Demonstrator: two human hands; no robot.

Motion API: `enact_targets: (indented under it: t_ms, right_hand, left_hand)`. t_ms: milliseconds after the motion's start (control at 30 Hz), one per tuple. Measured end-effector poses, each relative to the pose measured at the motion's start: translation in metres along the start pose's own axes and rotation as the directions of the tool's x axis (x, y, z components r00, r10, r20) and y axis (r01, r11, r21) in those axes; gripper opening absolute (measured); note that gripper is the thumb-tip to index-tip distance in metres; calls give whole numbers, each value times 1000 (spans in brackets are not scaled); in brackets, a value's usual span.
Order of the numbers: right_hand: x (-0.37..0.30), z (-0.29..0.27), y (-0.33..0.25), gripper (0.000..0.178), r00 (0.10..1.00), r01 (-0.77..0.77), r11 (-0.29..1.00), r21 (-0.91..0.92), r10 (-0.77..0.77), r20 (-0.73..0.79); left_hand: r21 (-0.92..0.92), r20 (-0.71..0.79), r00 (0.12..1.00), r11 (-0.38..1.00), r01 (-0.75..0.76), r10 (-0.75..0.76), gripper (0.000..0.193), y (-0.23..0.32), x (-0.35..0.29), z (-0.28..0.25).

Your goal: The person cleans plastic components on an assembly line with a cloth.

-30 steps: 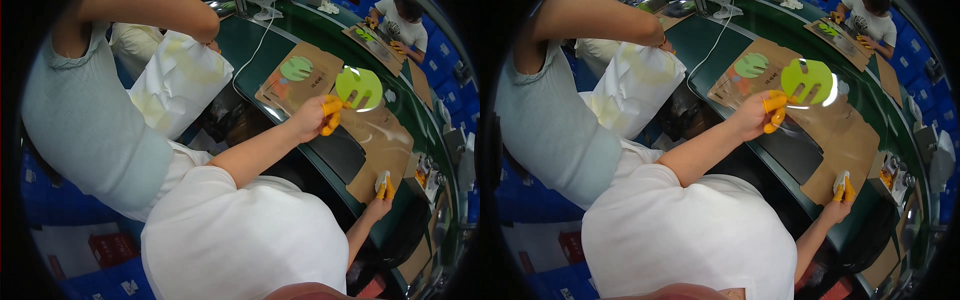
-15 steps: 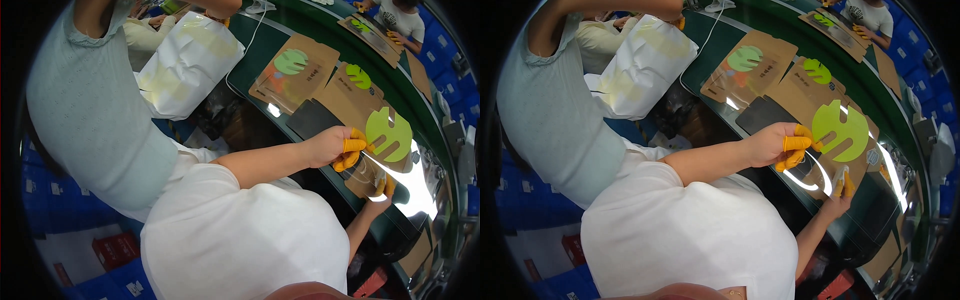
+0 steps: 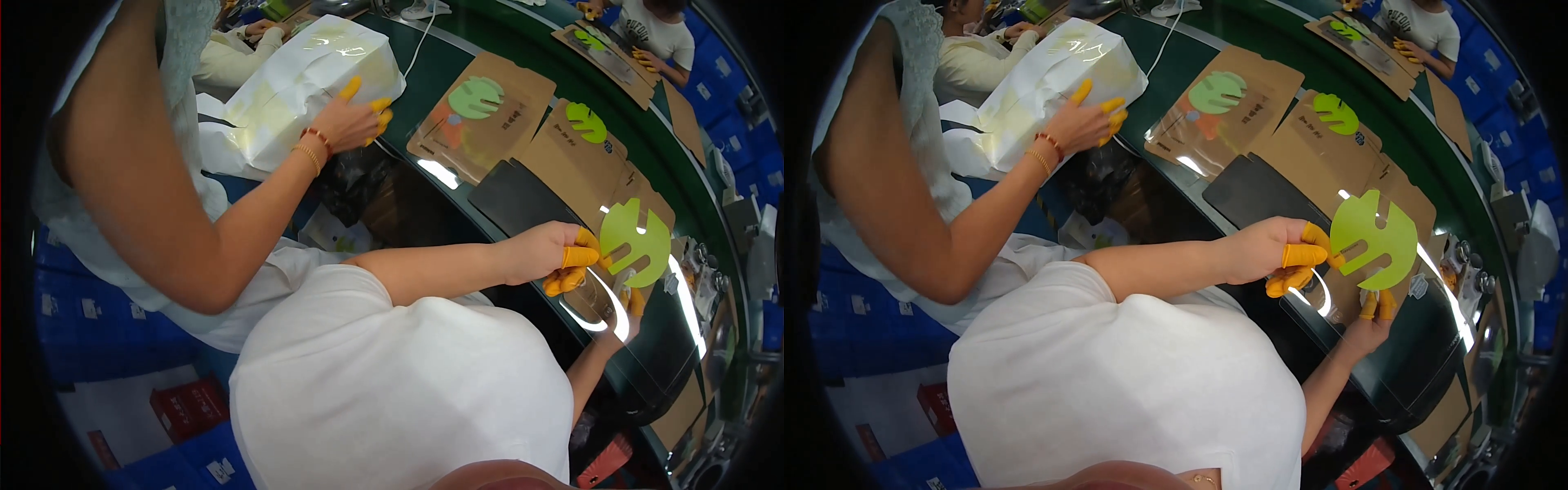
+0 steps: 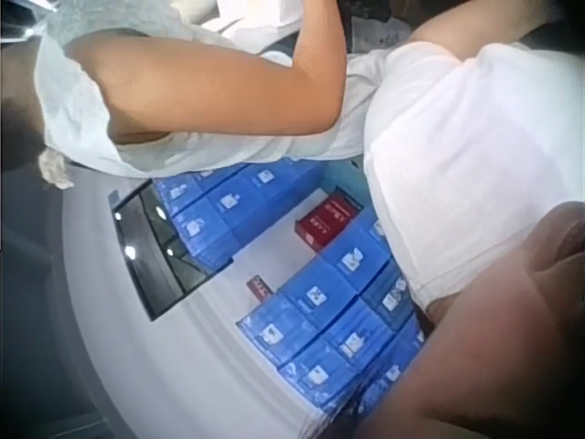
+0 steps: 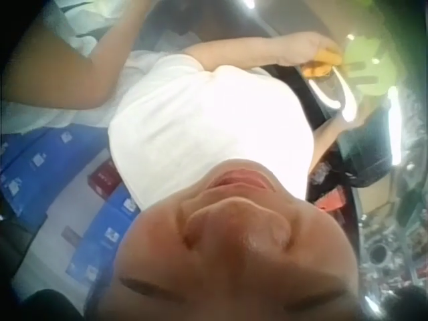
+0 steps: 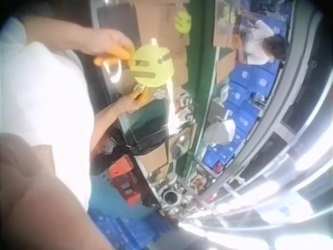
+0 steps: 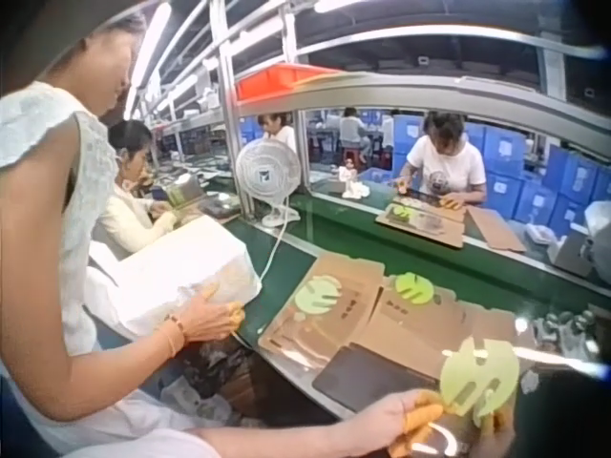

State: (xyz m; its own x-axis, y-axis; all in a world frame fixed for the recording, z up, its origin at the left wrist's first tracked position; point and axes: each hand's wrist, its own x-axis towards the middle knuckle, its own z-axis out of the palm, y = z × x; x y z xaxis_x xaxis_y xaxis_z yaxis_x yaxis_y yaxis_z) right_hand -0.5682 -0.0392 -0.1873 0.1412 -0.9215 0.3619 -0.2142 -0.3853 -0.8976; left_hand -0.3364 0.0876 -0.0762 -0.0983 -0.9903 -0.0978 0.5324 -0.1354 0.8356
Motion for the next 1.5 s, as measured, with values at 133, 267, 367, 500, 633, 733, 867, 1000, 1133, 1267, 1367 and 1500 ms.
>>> enact_targets:
  t_ms: [133,267,367,500,633,733,867,1000,1133,1267,1367,1500]
  right_hand:
    - [0,5,-8,20,999,-45,999,-20,45,-16]
    - [-4,3,-11,23,997,-77,997,4,77,-19]
    - [-3,10,-23,23,987,-151,988,42,153,-45]
    - [-5,8,-16,21,987,-139,983,118,148,-64]
    - [-3,9,-13,20,993,-86,991,104,94,-72]
    - [-4,10,-19,19,994,-84,996,2,84,-64]
    - [-8,7,-23,18,992,-113,993,18,114,-56]
    - [-10,10,-27,20,994,-94,994,-54,91,-56]
    - [-11,10,-31,18,995,-81,997,-7,81,-52]
    - [-6,10,-35,17,994,-80,996,41,83,-65]
    - [-4,12,-35,17,993,-90,996,21,92,-78]
    - [-5,5,-30,17,998,-48,999,11,48,-47]
  left_hand:
    - [96,-47,999,995,-15,19,23,-2,-7,-6]
    - [107,-90,995,994,-27,37,23,-7,-13,-18]
    - [179,-86,996,983,25,-10,23,3,-22,-30]
    - [188,-299,937,974,-127,180,22,8,-36,-55]
    - [145,-528,776,937,-317,345,26,-4,-42,-102]
    - [60,-607,728,932,-357,318,28,-7,-49,-117]
    - [63,-695,655,932,-357,298,27,-3,-51,-118]
    - [105,-665,682,942,-318,304,29,6,-56,-128]
    - [238,-615,678,915,-325,402,31,18,-55,-128]
    - [337,-570,691,893,-297,445,26,25,-50,-127]
    - [476,-521,720,856,-199,458,22,40,-38,-127]
    - [507,-440,839,859,-63,322,21,84,22,-139]
